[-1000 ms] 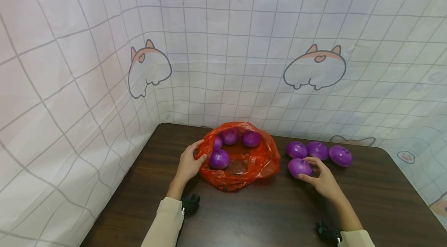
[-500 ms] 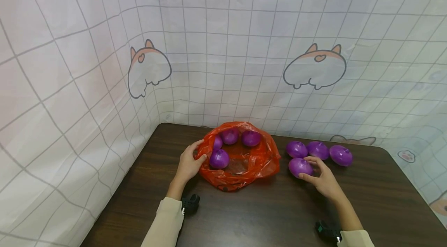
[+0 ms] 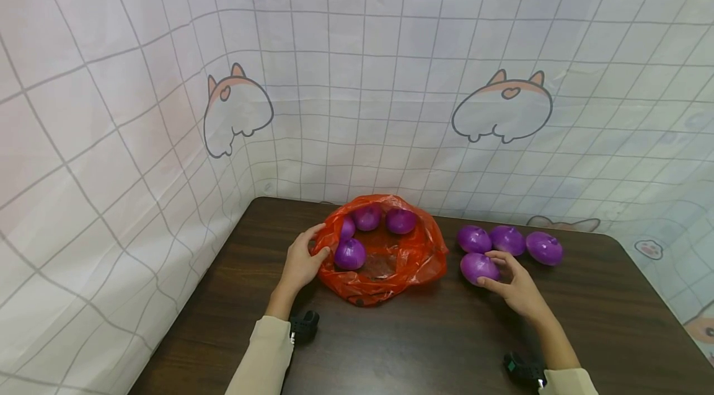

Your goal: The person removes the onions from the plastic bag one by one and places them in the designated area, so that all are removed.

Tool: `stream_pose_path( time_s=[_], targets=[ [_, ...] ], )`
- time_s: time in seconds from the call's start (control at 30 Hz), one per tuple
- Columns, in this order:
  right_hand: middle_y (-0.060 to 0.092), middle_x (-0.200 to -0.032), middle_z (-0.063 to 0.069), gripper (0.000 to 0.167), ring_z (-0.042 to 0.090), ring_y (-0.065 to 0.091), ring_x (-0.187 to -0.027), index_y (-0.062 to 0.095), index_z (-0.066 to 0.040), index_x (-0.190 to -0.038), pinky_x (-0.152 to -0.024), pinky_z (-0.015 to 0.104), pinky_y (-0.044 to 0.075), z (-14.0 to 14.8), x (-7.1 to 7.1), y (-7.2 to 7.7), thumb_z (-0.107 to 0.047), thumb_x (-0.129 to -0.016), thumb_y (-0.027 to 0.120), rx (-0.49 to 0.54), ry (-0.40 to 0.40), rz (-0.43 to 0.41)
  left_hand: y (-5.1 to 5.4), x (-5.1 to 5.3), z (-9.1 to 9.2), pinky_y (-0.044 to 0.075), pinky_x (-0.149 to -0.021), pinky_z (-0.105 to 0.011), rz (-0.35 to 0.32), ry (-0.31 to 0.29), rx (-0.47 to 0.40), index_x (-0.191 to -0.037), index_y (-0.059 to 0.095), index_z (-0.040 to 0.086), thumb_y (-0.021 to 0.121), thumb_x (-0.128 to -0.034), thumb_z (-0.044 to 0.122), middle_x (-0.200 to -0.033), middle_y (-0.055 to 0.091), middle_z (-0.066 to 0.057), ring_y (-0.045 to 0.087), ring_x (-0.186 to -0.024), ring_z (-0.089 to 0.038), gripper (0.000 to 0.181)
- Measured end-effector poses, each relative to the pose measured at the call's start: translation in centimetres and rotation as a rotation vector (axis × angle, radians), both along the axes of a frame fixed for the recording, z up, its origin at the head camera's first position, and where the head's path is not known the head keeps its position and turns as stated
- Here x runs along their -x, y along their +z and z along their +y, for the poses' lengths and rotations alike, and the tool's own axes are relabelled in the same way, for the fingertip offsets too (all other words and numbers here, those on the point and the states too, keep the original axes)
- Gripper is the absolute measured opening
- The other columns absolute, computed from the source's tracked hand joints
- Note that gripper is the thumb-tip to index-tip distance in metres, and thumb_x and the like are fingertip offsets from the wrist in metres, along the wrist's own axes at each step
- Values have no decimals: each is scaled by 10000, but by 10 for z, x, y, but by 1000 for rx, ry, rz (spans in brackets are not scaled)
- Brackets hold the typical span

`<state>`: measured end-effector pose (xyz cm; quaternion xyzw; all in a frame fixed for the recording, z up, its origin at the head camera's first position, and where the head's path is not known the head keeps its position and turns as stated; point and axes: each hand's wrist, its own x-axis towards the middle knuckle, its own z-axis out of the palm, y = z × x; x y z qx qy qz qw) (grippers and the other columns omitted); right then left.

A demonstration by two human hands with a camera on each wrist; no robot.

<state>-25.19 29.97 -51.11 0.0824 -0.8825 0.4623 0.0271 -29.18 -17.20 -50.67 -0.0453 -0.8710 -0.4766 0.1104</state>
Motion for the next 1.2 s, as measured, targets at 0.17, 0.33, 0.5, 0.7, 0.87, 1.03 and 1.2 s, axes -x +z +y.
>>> stream_pose_path(
  time_s=[0.17, 0.33, 0.5, 0.7, 0.87, 1.03, 1.2],
  targets=[
    [468, -1489, 337, 627, 551, 494, -1329, 437, -59, -1480, -959, 577, 517, 0, -1, 1, -232, -955, 733, 2, 1, 0, 1, -1, 0, 542, -907, -491, -2, 3, -1, -1466, 556, 196, 726, -939, 135, -1298, 632, -164, 609, -1005, -304, 557],
    [468, -1489, 334, 629, 541, 501, -1325, 436, -55, -1475, -914, 472, 537, 2, -1, 1, -251, -956, 732, 9, 4, 1, 1, 0, 1, 544, -902, -487, -6, 3, -4, -1467, 555, 200, 723, -938, 133, -1295, 634, -160, 606, -999, -295, 558],
    [469, -1490, 325, 629, 528, 510, -1315, 440, -67, -1473, -889, 409, 534, 3, -2, 2, -269, -954, 734, 13, -1, -7, 1, 0, 1, 549, -898, -485, -9, 2, -8, -1466, 556, 198, 726, -936, 126, -1298, 635, -161, 612, -988, -288, 561],
    [488, -1460, 323, 629, 533, 538, -1267, 436, -33, -1476, -835, 310, 534, 5, -3, 6, -229, -957, 732, 24, 4, 25, 2, 0, 1, 549, -890, -476, -12, 4, -7, -1466, 556, 197, 728, -936, 125, -1300, 636, -161, 613, -970, -283, 562],
    [460, -1480, 301, 642, 527, 494, -1299, 428, -7, -1479, -904, 363, 528, 5, -5, 16, -223, -957, 731, 20, -17, 58, 2, -1, 1, 555, -895, -481, -13, 4, -5, -1467, 554, 194, 727, -937, 128, -1303, 634, -165, 615, -973, -286, 561],
    [453, -1508, 188, 629, 388, 428, -1352, 451, -53, -1480, -1008, 227, 407, -4, -10, 34, -313, -970, 713, 0, -87, 110, 2, 0, 1, 552, -889, -481, -8, 7, -4, -1463, 559, 194, 729, -934, 124, -1299, 637, -163, 618, -967, -282, 560],
    [462, -1442, 110, 561, 78, 466, -1240, 517, -107, -1445, -962, 71, 378, -28, -17, 58, -291, -959, 730, 25, -125, 197, 1, 1, 0, 545, -885, -475, -4, 5, 0, -1463, 560, 196, 731, -936, 129, -1297, 637, -163, 616, -970, -280, 559]
  ],
)
